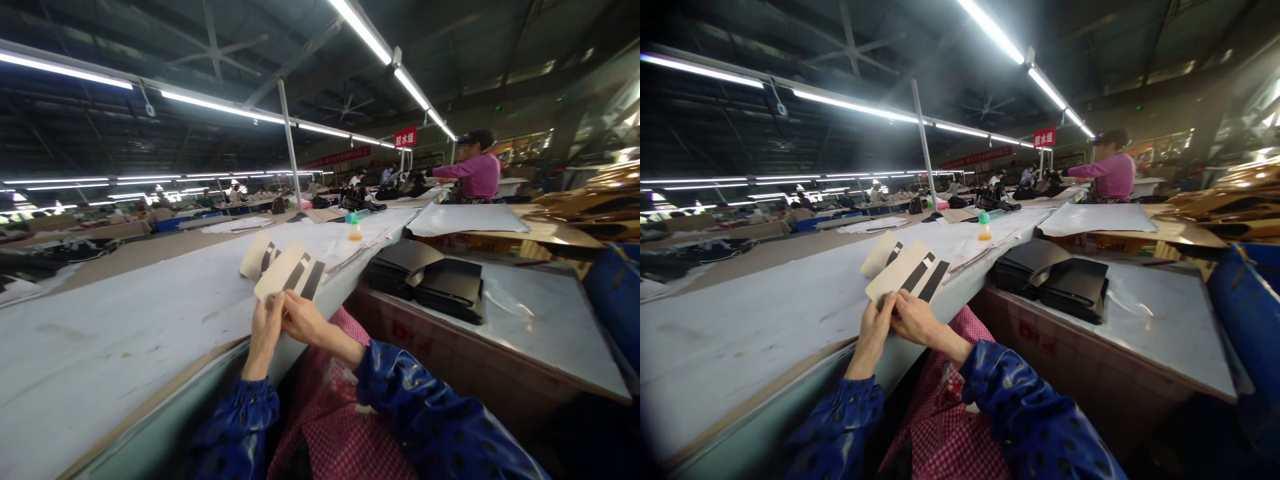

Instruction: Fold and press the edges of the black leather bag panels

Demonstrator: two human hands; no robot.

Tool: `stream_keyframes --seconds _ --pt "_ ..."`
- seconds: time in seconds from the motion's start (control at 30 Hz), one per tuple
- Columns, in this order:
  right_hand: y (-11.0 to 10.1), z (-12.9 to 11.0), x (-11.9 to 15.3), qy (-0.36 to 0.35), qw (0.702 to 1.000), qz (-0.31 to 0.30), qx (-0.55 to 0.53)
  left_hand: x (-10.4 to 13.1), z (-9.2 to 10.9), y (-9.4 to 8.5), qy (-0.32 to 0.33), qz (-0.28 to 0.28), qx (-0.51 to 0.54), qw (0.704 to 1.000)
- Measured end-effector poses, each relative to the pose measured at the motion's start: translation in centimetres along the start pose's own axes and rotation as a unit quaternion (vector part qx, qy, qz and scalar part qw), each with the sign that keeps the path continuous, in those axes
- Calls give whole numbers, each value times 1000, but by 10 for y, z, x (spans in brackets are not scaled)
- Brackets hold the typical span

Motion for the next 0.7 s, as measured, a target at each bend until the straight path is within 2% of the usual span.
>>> stream_keyframes --seconds 0.07,0.13,0.17,0.23,0.3,0.4,0.47,0.53,0.6,0.7 --pt "-11 21 6 -6 1000 -2 12 0 -1 -3 -8 23 2 1000" --pt "-28 65 15 54 997 6 48 -1 -4 -5 -14 32 5 999" --pt "-39 95 22 111 991 14 76 -1 -6 -6 -17 34 6 999" --pt "-62 161 46 242 960 23 137 -3 -9 -5 -21 36 11 999" --pt "-84 222 79 354 916 8 190 -5 -12 -4 -22 42 15 999" --pt "-103 287 137 453 860 -50 230 -6 -15 -3 -22 52 11 998" --pt "-107 312 173 473 844 -97 234 -6 -17 -3 -23 54 5 998" --pt "-107 328 200 472 840 -133 232 -5 -17 -3 -23 54 -2 998" --pt "-108 341 217 460 844 -157 225 -4 -16 -4 -22 55 -9 998" --pt "-112 356 224 436 859 -176 204 -2 -15 -5 -23 54 -17 998"
Point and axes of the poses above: each hand's wrist, its own x-axis away from the middle knuckle, its own y-axis out of the palm, z = x × y, the point moved 3 cm from there along -x, towards the middle knuckle, and after that the axes turned 13 degrees about x, right-handed, at the moved point
